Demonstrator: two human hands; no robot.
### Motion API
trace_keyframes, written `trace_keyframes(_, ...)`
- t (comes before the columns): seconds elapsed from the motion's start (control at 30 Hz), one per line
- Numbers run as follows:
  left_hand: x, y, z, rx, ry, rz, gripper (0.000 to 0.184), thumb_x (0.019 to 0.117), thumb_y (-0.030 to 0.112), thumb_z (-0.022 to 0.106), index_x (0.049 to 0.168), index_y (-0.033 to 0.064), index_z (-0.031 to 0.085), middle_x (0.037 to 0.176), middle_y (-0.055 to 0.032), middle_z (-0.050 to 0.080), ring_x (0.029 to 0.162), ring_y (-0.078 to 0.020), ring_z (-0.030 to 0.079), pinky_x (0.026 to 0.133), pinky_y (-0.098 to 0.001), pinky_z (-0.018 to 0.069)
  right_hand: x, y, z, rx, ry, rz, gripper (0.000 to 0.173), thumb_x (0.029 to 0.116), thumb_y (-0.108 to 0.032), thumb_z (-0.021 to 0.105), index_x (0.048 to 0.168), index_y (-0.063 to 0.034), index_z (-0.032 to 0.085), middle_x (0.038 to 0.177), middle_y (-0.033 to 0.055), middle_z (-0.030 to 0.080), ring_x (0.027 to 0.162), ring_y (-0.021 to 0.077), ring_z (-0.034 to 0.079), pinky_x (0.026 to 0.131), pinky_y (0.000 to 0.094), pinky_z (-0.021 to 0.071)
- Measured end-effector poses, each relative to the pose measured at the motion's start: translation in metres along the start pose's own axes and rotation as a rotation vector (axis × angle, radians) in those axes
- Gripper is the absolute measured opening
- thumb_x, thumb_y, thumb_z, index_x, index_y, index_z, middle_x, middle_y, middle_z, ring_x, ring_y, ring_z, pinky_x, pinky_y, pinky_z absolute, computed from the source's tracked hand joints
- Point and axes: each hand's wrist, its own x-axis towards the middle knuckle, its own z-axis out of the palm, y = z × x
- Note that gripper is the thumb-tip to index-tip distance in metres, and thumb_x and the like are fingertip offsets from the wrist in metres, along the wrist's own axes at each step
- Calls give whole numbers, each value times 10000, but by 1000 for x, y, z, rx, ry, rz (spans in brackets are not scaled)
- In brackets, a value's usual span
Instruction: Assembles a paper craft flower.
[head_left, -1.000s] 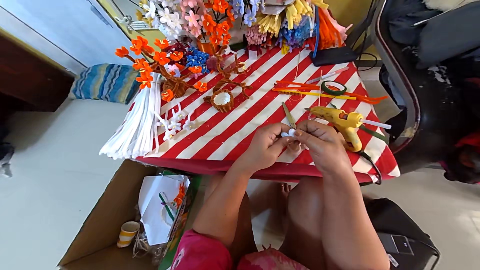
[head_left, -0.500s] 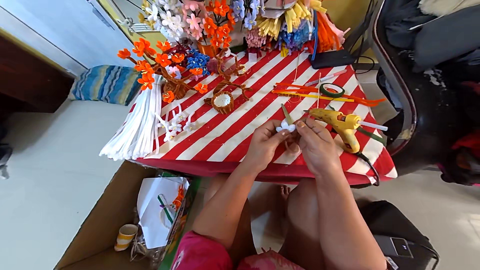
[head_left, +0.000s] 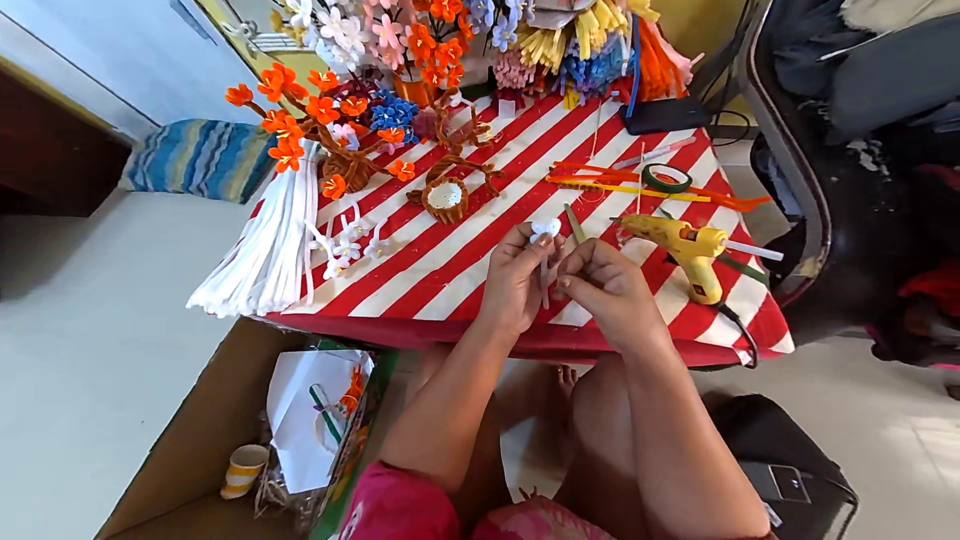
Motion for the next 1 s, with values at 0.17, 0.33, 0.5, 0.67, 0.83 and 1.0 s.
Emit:
trace_keyframes(0.17, -2, -2, -2, -152, -37, -26, 183, 1022, 83, 531, 1012, 166, 694, 975, -32, 702, 842, -102, 673, 764, -268, 570, -1, 12, 17, -154, 83, -136, 58, 909, -60, 651, 908, -76, 595, 801, -23, 620, 707, 20, 595, 648, 177, 514)
trace_keyframes(0.33, 0, -3, -3, -148, -53, -39, 195, 1017, 84, 534, 963, 151, 709, 915, -29, 704, 790, -96, 672, 728, -259, 571, -2, 9, 18, -75, 105, -154, 110, 890, 16, 632, 914, -82, 589, 789, -43, 628, 711, 13, 610, 689, 187, 539)
trace_keyframes(0.5, 2, 1, -5, -26, -69, 1, 196, 1000, 54, 534, 936, 121, 706, 858, -8, 689, 783, -85, 662, 772, -265, 566, 0, 2, 0, 212, 50, -88, 211, 875, 42, 592, 887, -135, 707, 750, -60, 671, 673, 14, 619, 665, 188, 540)
trace_keyframes(0.67, -1, 0, 2, 73, -26, -23, 198, 991, -7, 534, 941, 99, 693, 852, 4, 686, 808, -85, 662, 840, -295, 566, 2, 1, -23, 200, 50, -35, 215, 846, 45, 607, 870, -133, 725, 724, -45, 664, 615, 10, 590, 598, 170, 513)
trace_keyframes(0.83, 1, 2, -2, 69, -17, -41, 203, 1009, 9, 516, 954, 96, 690, 850, -8, 688, 787, -91, 668, 807, -287, 578, 6, 4, -37, 343, -133, 19, 226, 984, -57, 536, 979, -105, 757, 808, 29, 733, 701, 70, 681, 680, 214, 581)
trace_keyframes(1.0, -1, -4, 0, -44, -20, -67, 202, 1034, 54, 499, 957, 86, 683, 818, -33, 676, 688, -89, 646, 671, -245, 569, 8, 10, -28, 640, -232, -36, 180, 969, -114, 639, 1076, -109, 784, 915, 73, 760, 798, 124, 729, 769, 283, 616)
